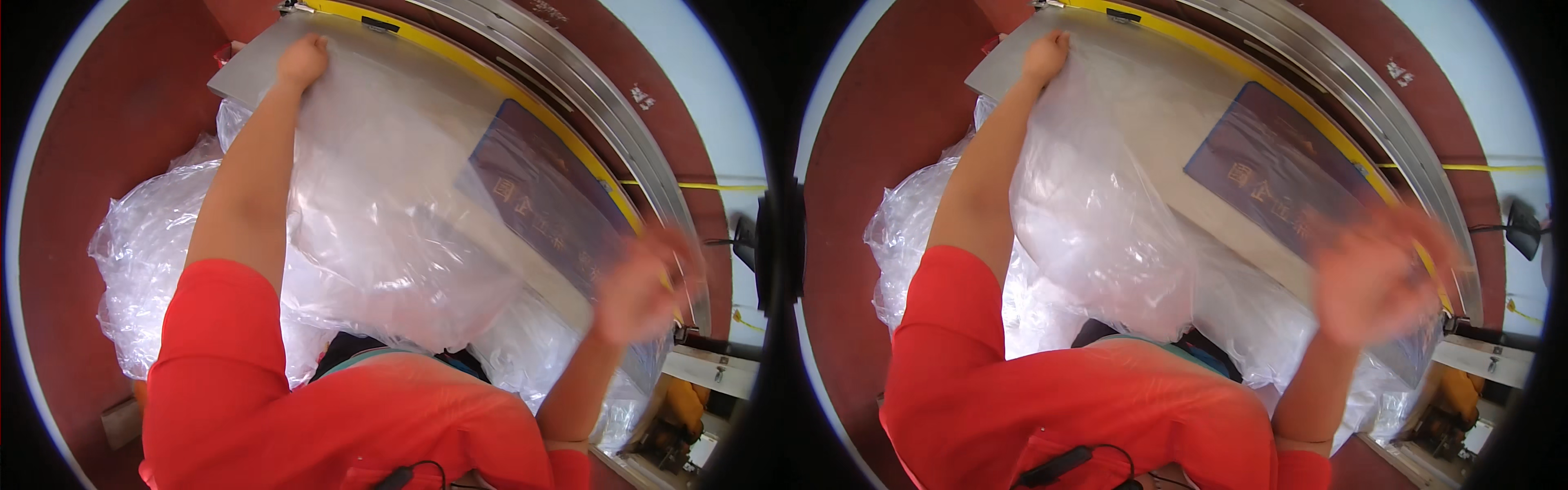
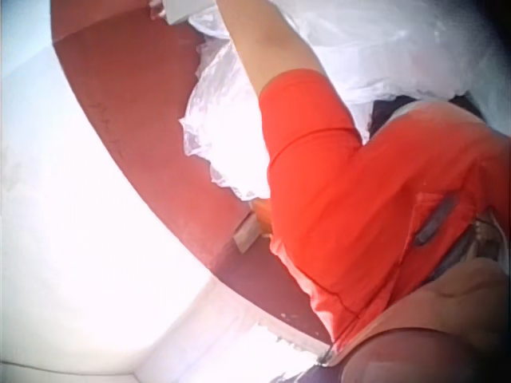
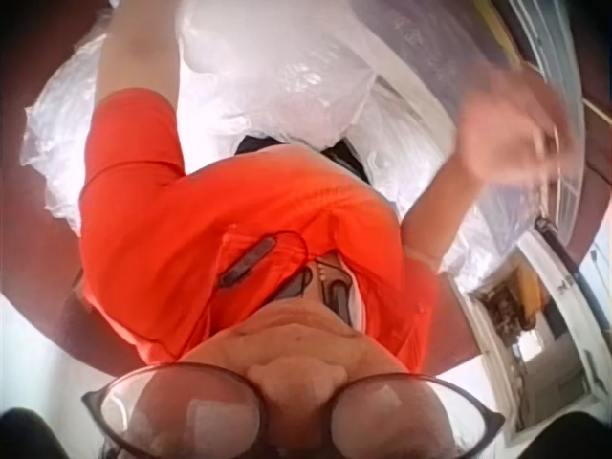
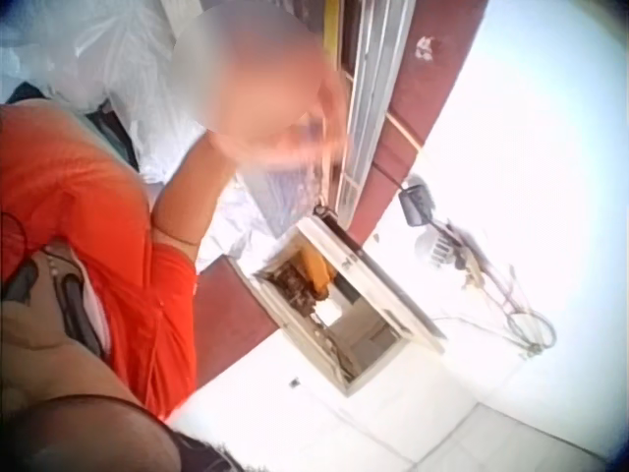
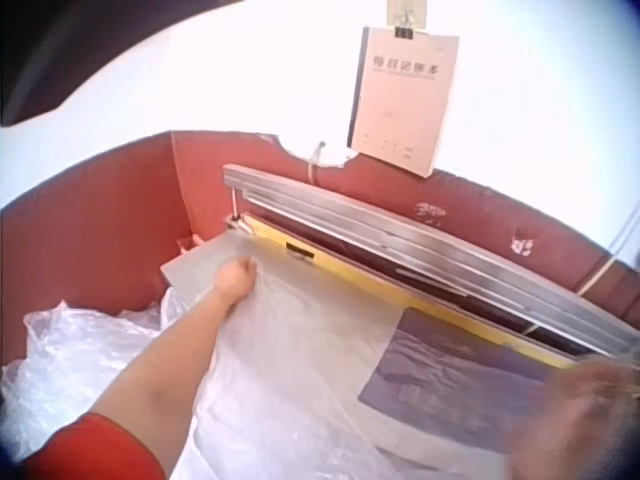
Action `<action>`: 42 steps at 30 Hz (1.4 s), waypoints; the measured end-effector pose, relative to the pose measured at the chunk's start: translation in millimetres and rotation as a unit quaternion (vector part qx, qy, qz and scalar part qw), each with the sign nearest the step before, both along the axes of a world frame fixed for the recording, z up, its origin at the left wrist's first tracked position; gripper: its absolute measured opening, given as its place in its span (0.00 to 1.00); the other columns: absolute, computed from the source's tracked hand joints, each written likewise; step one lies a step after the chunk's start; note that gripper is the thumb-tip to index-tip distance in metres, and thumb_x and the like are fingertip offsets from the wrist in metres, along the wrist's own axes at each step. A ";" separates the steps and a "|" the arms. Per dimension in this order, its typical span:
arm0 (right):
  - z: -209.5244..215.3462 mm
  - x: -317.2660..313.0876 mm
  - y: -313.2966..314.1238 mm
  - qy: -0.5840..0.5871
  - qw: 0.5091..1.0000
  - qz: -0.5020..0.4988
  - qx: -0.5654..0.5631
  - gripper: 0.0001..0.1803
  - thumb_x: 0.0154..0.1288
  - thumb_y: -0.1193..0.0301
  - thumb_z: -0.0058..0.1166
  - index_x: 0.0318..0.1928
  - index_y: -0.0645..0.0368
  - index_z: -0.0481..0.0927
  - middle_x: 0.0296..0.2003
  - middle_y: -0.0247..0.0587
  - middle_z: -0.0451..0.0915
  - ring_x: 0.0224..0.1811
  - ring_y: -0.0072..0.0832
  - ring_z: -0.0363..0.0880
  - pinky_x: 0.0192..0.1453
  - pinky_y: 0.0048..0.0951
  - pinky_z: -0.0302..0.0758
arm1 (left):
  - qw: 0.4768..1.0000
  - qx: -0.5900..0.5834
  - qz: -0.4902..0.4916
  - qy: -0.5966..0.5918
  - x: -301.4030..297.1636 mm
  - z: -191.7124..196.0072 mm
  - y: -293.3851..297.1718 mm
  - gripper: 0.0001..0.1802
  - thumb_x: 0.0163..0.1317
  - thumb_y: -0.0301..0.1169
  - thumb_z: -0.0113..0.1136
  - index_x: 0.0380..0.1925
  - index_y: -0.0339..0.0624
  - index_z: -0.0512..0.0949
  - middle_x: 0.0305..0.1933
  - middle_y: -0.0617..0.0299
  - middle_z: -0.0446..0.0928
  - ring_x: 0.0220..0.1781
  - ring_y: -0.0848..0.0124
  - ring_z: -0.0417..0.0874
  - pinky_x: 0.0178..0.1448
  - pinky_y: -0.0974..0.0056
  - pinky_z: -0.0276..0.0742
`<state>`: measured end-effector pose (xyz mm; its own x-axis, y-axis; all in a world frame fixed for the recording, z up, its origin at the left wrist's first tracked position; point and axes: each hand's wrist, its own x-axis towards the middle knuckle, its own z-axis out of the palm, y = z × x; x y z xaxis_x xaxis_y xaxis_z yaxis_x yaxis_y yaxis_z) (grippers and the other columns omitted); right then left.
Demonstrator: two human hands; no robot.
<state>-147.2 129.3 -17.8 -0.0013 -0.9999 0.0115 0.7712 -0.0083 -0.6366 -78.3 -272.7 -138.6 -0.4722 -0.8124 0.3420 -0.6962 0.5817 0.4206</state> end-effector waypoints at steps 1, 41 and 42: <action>-5.0 1.4 13.0 -0.092 0.994 -0.043 0.032 0.30 0.55 0.48 0.36 0.46 0.62 0.66 0.44 0.44 0.68 0.49 0.32 0.62 0.51 0.29 0.61 | 1.000 -0.008 0.010 -0.006 6.9 -3.4 -10.9 0.18 0.57 0.44 0.37 0.36 0.45 0.72 0.37 0.51 0.74 0.41 0.53 0.73 0.44 0.55 0.67; 79.3 -69.6 364.9 0.911 -0.105 -0.208 0.339 0.22 0.48 0.74 0.40 0.48 0.65 0.65 0.46 0.51 0.67 0.53 0.43 0.60 0.57 0.37 0.55 | 0.984 -0.108 -0.022 -0.142 4.4 -38.0 -100.4 0.22 0.57 0.47 0.36 0.40 0.41 0.67 0.39 0.42 0.70 0.41 0.46 0.70 0.42 0.50 0.66; 41.2 -89.7 382.1 0.866 0.003 -0.042 0.498 0.22 0.47 0.74 0.41 0.47 0.64 0.65 0.44 0.53 0.68 0.52 0.44 0.60 0.57 0.39 0.55 | 0.986 -0.102 -0.023 -0.128 2.2 -44.5 -99.2 0.21 0.57 0.47 0.36 0.38 0.41 0.67 0.38 0.42 0.70 0.41 0.46 0.70 0.42 0.50 0.66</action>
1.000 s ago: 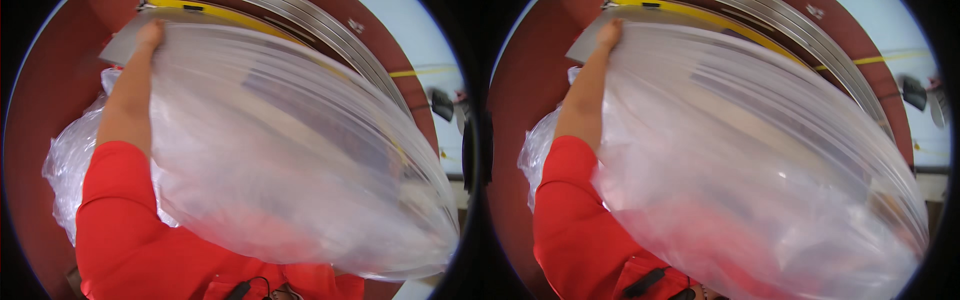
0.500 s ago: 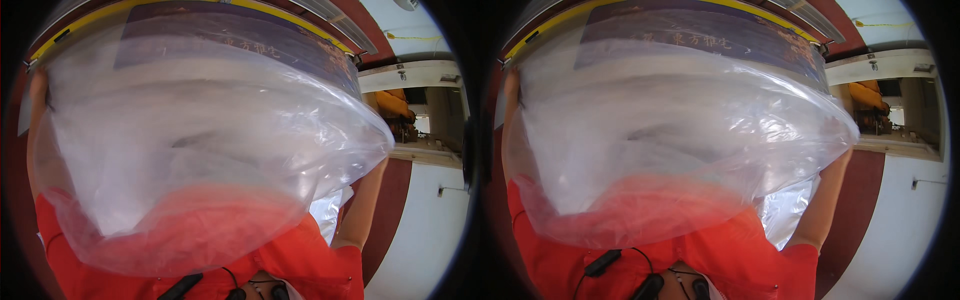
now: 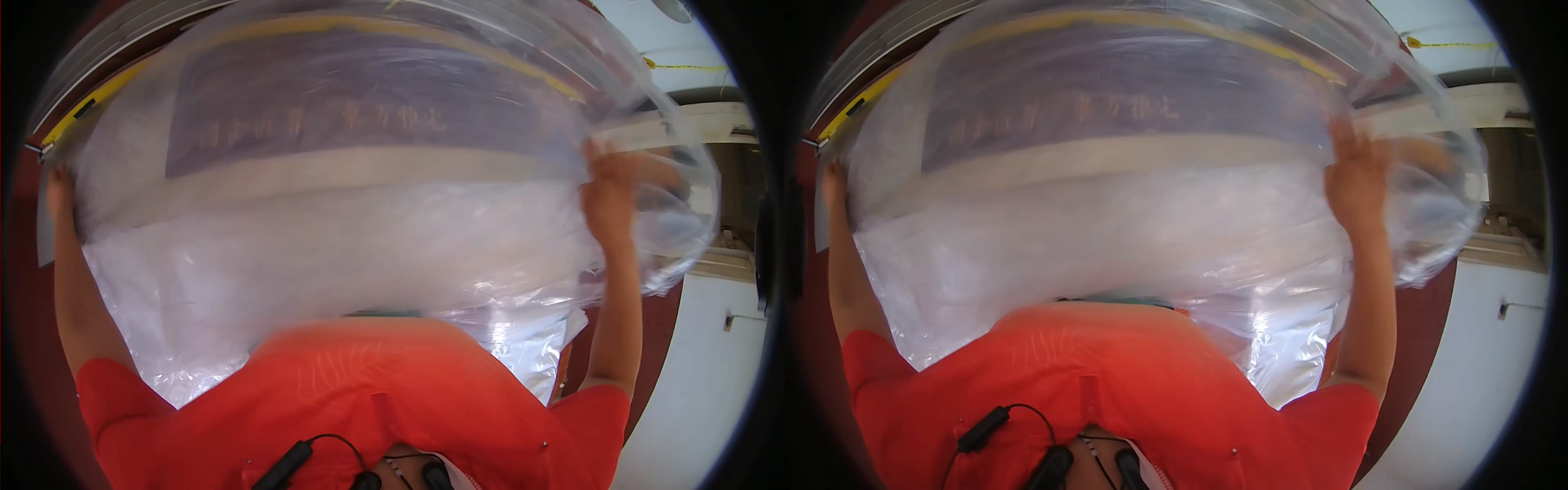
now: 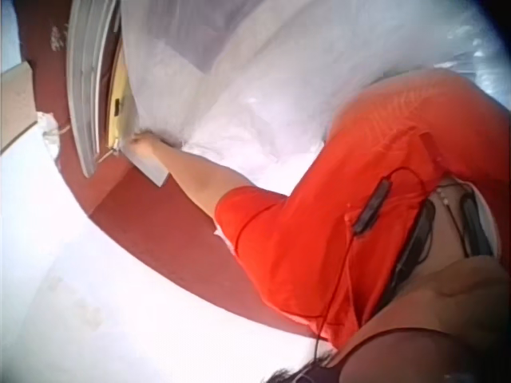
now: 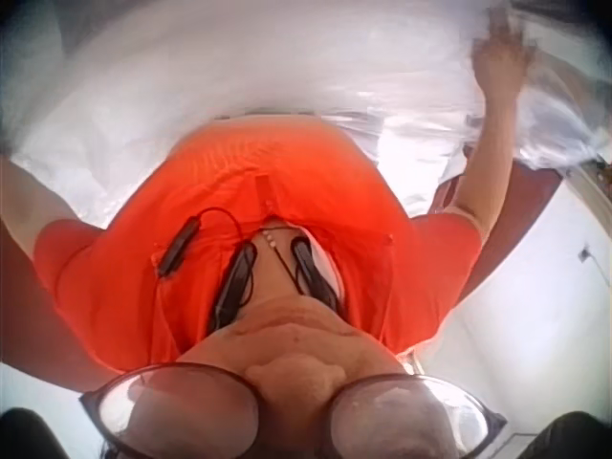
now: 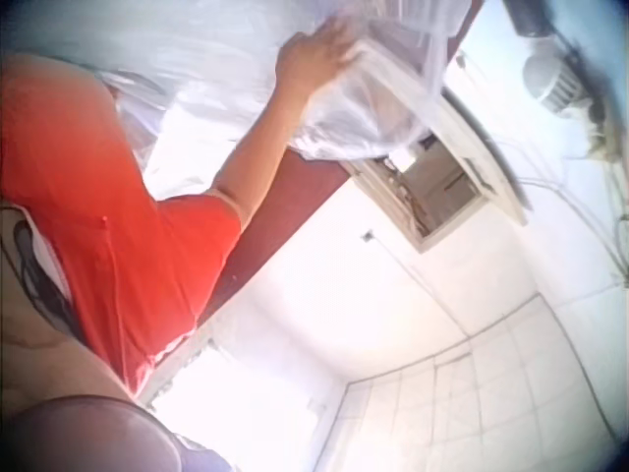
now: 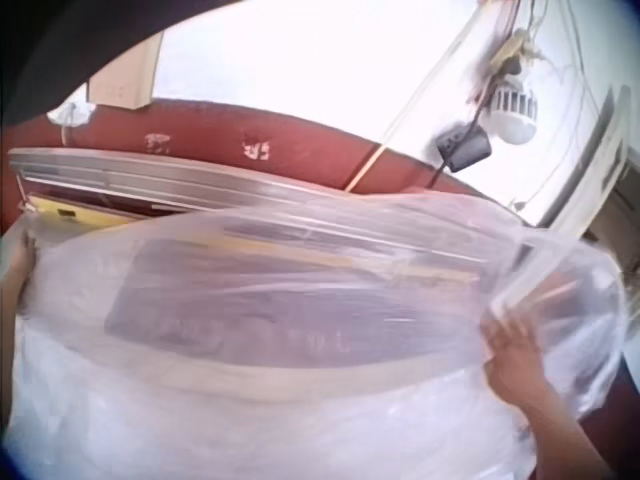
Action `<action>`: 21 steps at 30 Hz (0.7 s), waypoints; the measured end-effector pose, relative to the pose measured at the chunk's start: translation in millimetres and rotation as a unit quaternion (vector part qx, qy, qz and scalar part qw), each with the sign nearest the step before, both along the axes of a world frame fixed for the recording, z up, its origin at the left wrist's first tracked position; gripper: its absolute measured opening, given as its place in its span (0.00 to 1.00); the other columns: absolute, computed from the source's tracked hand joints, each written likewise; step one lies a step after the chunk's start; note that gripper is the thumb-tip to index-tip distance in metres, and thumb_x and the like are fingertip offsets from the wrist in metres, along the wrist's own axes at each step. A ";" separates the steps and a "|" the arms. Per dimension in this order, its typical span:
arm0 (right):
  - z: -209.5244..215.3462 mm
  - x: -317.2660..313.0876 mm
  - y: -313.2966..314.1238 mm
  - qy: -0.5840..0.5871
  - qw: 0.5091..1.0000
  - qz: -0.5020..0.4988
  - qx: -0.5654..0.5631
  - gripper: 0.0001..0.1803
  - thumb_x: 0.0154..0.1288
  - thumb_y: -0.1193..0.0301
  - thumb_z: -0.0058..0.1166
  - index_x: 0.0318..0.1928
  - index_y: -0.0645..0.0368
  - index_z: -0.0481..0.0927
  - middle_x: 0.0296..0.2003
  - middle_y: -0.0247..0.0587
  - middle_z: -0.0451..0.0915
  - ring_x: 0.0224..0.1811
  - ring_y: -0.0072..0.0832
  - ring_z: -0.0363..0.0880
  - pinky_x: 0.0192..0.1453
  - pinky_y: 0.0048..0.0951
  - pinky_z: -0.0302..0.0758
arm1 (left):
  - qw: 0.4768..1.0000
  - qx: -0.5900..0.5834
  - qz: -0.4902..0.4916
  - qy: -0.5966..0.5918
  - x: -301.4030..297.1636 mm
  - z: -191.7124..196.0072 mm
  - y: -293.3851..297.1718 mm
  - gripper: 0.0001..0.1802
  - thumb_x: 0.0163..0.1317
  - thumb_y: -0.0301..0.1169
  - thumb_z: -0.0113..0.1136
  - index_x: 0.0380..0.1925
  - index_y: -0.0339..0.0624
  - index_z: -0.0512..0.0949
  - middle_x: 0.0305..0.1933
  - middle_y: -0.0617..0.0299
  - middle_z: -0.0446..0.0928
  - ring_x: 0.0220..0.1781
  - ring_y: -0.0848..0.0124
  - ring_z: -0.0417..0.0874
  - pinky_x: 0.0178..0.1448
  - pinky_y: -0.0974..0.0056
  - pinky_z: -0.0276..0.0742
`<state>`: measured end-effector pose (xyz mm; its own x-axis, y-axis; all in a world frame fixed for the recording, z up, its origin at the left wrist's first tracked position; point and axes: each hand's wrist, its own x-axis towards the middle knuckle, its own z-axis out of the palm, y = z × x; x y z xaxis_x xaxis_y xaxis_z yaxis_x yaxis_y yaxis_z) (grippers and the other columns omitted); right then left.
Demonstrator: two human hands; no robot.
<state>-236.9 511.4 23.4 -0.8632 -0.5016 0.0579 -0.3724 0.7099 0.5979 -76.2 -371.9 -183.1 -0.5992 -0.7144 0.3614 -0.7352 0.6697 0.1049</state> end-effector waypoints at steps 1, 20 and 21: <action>-38.3 -10.6 56.2 -0.062 0.985 -0.159 -0.015 0.20 0.48 0.74 0.42 0.46 0.63 0.67 0.43 0.53 0.68 0.51 0.44 0.62 0.55 0.38 0.57 | 1.000 0.012 -0.008 0.021 -9.0 -5.0 -1.0 0.21 0.57 0.47 0.36 0.37 0.40 0.68 0.38 0.42 0.70 0.41 0.46 0.70 0.41 0.50 0.66; -127.2 -103.3 48.3 -0.023 0.933 -0.262 -0.245 0.35 0.58 0.51 0.34 0.56 0.68 0.54 0.56 0.56 0.55 0.59 0.44 0.52 0.62 0.33 0.48 | 1.000 0.000 -0.006 -0.013 18.8 10.8 36.9 0.21 0.58 0.46 0.39 0.36 0.40 0.71 0.36 0.49 0.73 0.39 0.53 0.73 0.41 0.57 0.67; -113.3 -100.1 10.9 -0.037 0.948 -0.138 -0.283 0.35 0.58 0.51 0.36 0.55 0.70 0.55 0.55 0.57 0.55 0.60 0.44 0.51 0.62 0.35 0.47 | 0.999 0.020 0.005 -0.025 17.0 7.6 33.6 0.21 0.58 0.46 0.39 0.37 0.40 0.71 0.37 0.49 0.73 0.40 0.54 0.73 0.42 0.58 0.67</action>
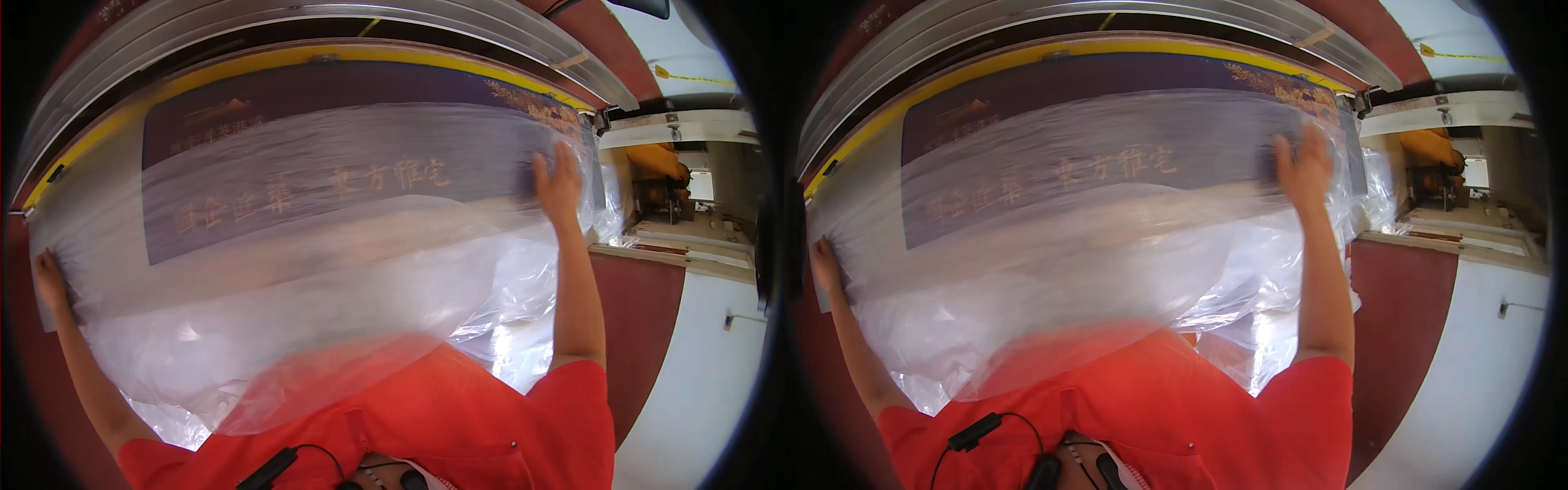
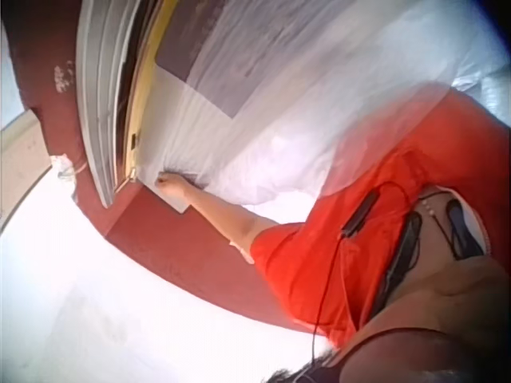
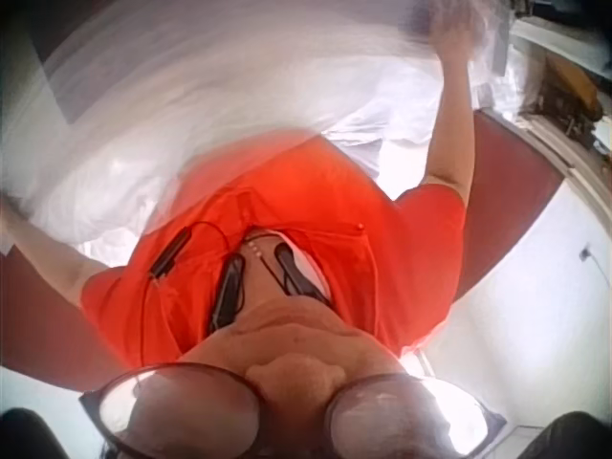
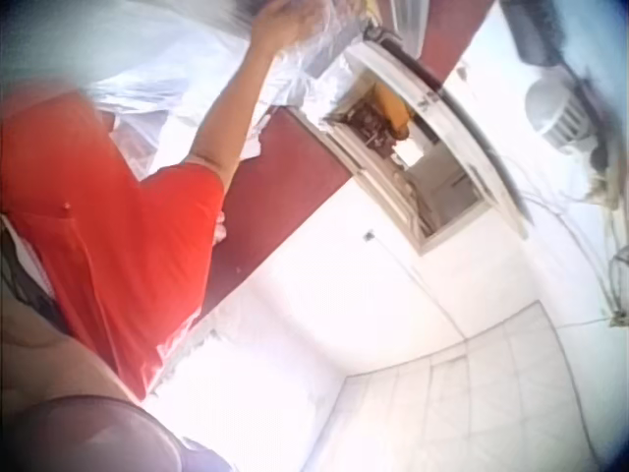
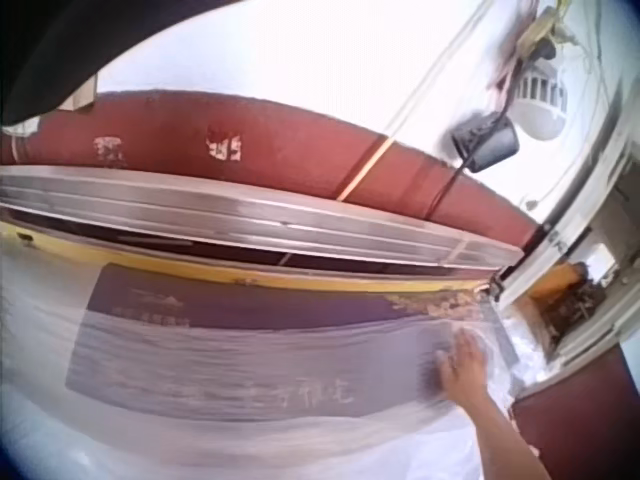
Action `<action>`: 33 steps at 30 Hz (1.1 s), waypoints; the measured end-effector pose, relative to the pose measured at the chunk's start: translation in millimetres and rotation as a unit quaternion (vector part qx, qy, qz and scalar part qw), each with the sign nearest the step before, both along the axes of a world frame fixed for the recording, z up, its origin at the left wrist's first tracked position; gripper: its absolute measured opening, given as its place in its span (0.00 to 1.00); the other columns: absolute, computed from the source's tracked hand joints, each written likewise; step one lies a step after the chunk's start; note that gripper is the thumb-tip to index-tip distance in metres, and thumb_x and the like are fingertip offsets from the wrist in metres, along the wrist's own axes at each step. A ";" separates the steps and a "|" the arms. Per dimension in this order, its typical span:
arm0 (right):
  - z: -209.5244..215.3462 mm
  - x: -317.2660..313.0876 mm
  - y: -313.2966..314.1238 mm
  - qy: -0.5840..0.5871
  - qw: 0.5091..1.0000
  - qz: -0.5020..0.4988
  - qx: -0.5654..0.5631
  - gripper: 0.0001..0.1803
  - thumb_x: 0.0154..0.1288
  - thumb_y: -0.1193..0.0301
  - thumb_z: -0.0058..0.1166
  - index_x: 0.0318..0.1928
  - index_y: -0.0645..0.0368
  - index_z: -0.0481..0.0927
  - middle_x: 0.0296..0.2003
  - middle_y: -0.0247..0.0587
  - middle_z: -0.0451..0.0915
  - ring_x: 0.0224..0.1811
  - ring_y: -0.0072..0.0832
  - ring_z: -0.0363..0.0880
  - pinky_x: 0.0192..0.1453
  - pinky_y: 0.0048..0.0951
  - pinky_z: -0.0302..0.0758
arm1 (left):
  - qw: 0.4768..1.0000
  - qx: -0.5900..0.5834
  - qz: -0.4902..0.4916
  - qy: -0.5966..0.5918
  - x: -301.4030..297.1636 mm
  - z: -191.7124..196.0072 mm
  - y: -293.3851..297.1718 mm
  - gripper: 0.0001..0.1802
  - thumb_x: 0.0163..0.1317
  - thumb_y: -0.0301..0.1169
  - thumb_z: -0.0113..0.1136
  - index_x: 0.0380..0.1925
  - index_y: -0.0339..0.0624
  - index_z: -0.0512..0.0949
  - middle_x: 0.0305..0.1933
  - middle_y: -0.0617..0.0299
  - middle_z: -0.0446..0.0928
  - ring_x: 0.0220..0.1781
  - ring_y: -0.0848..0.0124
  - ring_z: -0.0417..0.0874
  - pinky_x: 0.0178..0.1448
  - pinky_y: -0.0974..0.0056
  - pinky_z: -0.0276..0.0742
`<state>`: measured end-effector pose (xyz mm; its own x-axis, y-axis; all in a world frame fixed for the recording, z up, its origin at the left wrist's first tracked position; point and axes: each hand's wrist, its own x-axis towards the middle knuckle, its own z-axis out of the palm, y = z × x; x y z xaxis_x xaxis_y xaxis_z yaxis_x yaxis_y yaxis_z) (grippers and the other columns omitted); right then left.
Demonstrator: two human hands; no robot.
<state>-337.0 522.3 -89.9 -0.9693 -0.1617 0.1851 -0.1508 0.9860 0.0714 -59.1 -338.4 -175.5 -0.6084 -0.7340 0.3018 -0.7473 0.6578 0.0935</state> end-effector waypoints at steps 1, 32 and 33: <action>5.1 4.0 -43.8 0.025 0.991 0.122 -0.045 0.35 0.57 0.52 0.38 0.53 0.71 0.57 0.55 0.58 0.56 0.60 0.44 0.50 0.61 0.36 0.47 | 1.000 0.012 0.012 -0.015 -0.1 3.1 -4.2 0.21 0.58 0.45 0.40 0.37 0.39 0.71 0.38 0.49 0.72 0.41 0.55 0.73 0.43 0.59 0.66; -5.8 -158.2 -30.8 0.064 0.914 -0.112 -0.384 0.22 0.48 0.52 0.51 0.25 0.62 0.76 0.24 0.44 0.76 0.26 0.29 0.74 0.32 0.26 0.68 | 0.980 0.087 0.027 0.177 -157.6 8.1 -17.0 0.33 0.51 0.57 0.45 0.32 0.33 0.74 0.30 0.51 0.76 0.34 0.61 0.75 0.38 0.62 0.68; -17.4 -159.8 -29.6 0.095 0.923 -0.136 -0.348 0.23 0.48 0.52 0.51 0.25 0.62 0.76 0.25 0.45 0.76 0.28 0.31 0.75 0.34 0.27 0.68 | 0.987 0.089 0.078 0.111 -158.9 10.2 -13.5 0.35 0.51 0.59 0.41 0.34 0.32 0.74 0.32 0.50 0.75 0.36 0.59 0.75 0.40 0.61 0.67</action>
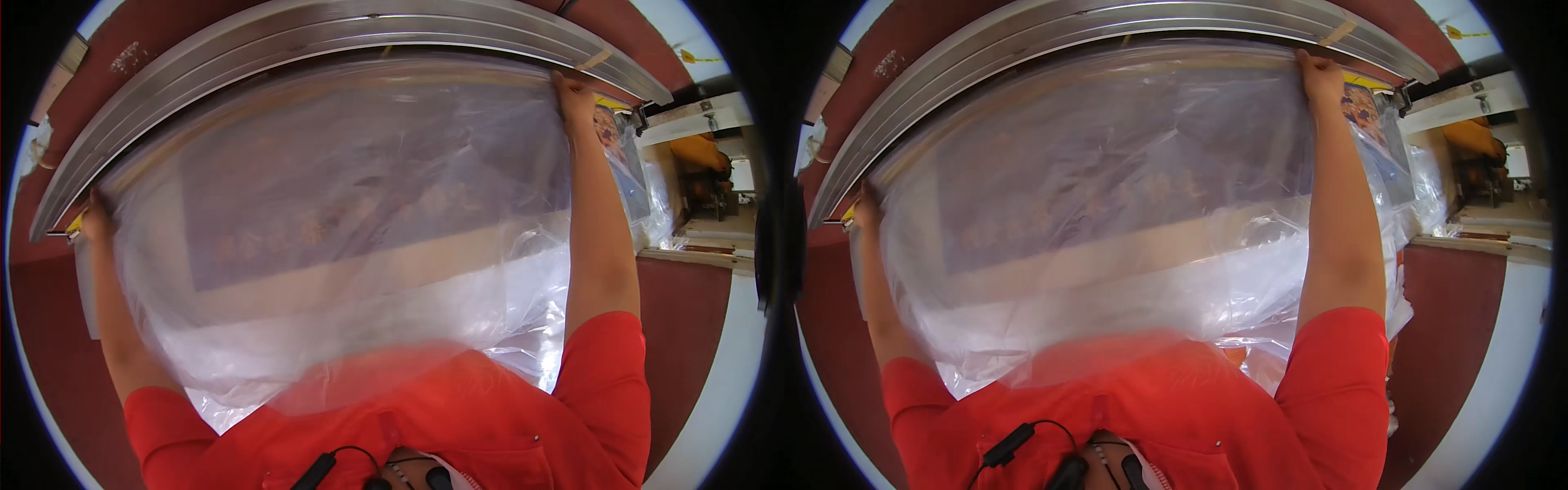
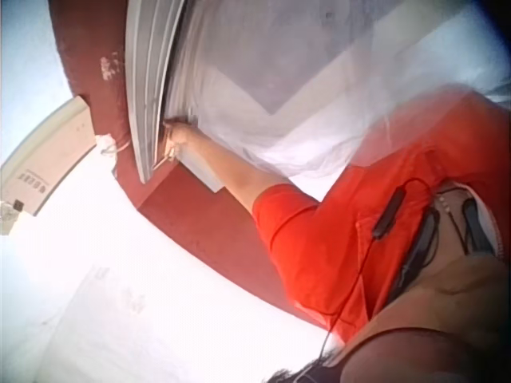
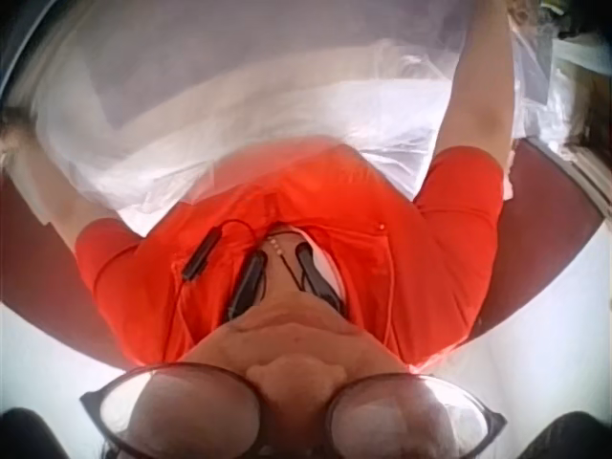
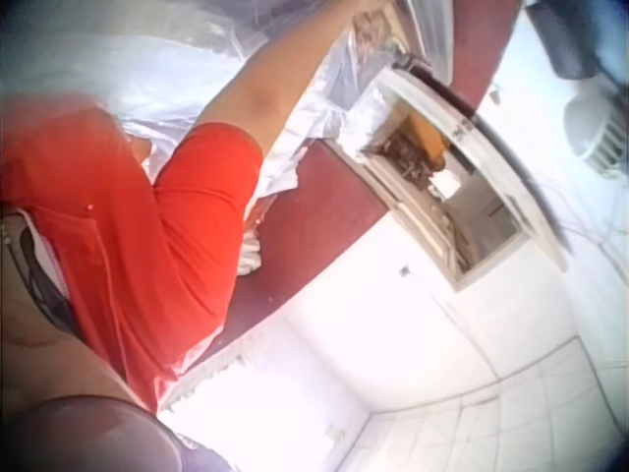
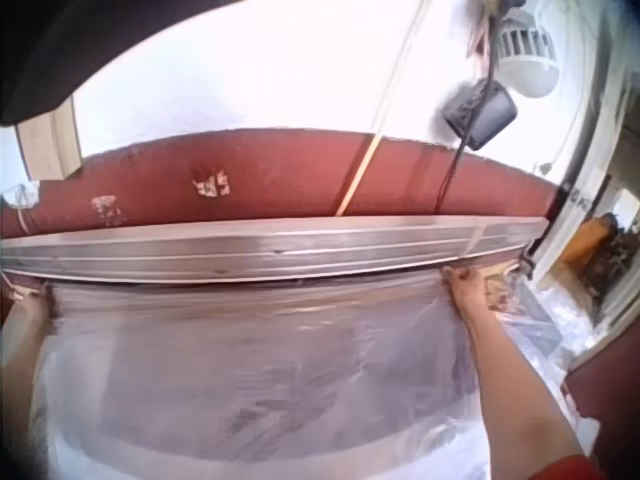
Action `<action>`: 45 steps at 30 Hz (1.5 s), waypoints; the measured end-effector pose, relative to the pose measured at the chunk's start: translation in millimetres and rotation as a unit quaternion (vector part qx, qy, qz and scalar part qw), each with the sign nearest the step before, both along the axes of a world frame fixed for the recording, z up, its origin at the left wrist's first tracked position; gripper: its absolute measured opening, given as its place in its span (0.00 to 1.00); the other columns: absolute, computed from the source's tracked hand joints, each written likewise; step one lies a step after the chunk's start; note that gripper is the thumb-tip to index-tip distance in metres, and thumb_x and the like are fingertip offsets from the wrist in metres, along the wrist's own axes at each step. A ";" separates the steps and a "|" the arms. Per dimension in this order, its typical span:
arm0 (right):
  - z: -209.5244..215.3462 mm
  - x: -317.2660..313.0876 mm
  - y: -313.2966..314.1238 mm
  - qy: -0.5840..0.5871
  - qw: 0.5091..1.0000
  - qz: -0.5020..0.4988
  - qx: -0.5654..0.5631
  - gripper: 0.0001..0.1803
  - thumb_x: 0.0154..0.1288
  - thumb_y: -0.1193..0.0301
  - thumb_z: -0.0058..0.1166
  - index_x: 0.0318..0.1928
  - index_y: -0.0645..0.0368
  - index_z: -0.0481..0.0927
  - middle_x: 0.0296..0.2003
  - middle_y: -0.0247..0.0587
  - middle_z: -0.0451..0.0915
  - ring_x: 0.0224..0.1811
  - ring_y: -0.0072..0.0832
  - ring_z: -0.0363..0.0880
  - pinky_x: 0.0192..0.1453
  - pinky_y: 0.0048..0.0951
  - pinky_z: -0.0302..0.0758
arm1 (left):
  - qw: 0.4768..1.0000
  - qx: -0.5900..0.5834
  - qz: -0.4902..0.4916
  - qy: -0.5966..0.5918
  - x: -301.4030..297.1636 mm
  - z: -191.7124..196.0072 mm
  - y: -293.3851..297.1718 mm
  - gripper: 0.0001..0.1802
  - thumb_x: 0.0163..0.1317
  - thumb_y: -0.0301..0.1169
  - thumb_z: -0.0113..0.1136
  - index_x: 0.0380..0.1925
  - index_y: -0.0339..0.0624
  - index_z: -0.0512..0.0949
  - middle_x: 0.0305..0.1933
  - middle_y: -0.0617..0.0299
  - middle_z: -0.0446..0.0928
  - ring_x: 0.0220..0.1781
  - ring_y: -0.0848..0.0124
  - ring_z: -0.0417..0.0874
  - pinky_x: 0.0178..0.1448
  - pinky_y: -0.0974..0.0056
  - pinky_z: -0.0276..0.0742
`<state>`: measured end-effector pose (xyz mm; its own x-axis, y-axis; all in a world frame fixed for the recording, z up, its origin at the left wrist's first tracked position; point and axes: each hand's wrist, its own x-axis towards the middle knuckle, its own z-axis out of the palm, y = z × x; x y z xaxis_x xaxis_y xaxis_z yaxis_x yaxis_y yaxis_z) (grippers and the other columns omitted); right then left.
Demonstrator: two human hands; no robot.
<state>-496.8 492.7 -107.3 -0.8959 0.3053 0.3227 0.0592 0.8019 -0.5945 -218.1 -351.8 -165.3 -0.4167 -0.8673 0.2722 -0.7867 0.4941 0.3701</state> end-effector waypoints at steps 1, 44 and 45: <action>-9.6 -2.8 1.3 0.014 0.999 -0.035 0.038 0.23 0.47 0.51 0.52 0.24 0.62 0.76 0.26 0.46 0.77 0.29 0.33 0.75 0.35 0.28 0.69 | 0.996 0.013 0.045 -0.070 -0.3 2.6 3.4 0.38 0.51 0.61 0.37 0.35 0.31 0.74 0.35 0.48 0.75 0.39 0.58 0.75 0.41 0.60 0.67; 27.5 129.5 -122.9 -0.157 0.832 0.407 -0.341 0.09 0.53 0.66 0.53 0.25 0.57 0.72 0.19 0.23 0.65 0.23 0.12 0.61 0.29 0.17 0.60 | 0.723 0.300 -0.604 0.149 -143.7 54.4 563.7 0.12 0.51 0.36 0.53 0.23 0.38 0.71 0.20 0.60 0.70 0.23 0.71 0.68 0.28 0.68 0.64; 26.5 122.8 -110.6 -0.127 0.859 0.402 -0.290 0.10 0.52 0.65 0.54 0.24 0.57 0.72 0.19 0.24 0.66 0.22 0.13 0.61 0.29 0.17 0.60 | 0.706 0.289 -0.609 0.216 -131.1 51.2 570.6 0.12 0.49 0.36 0.54 0.20 0.37 0.70 0.18 0.59 0.69 0.20 0.69 0.67 0.26 0.67 0.63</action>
<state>-374.0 382.1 -80.8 -0.9115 -0.4017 0.0885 -0.1886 0.2169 -0.9578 -349.2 218.8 -114.1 -0.9359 0.0447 0.3495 0.3400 0.3747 0.8625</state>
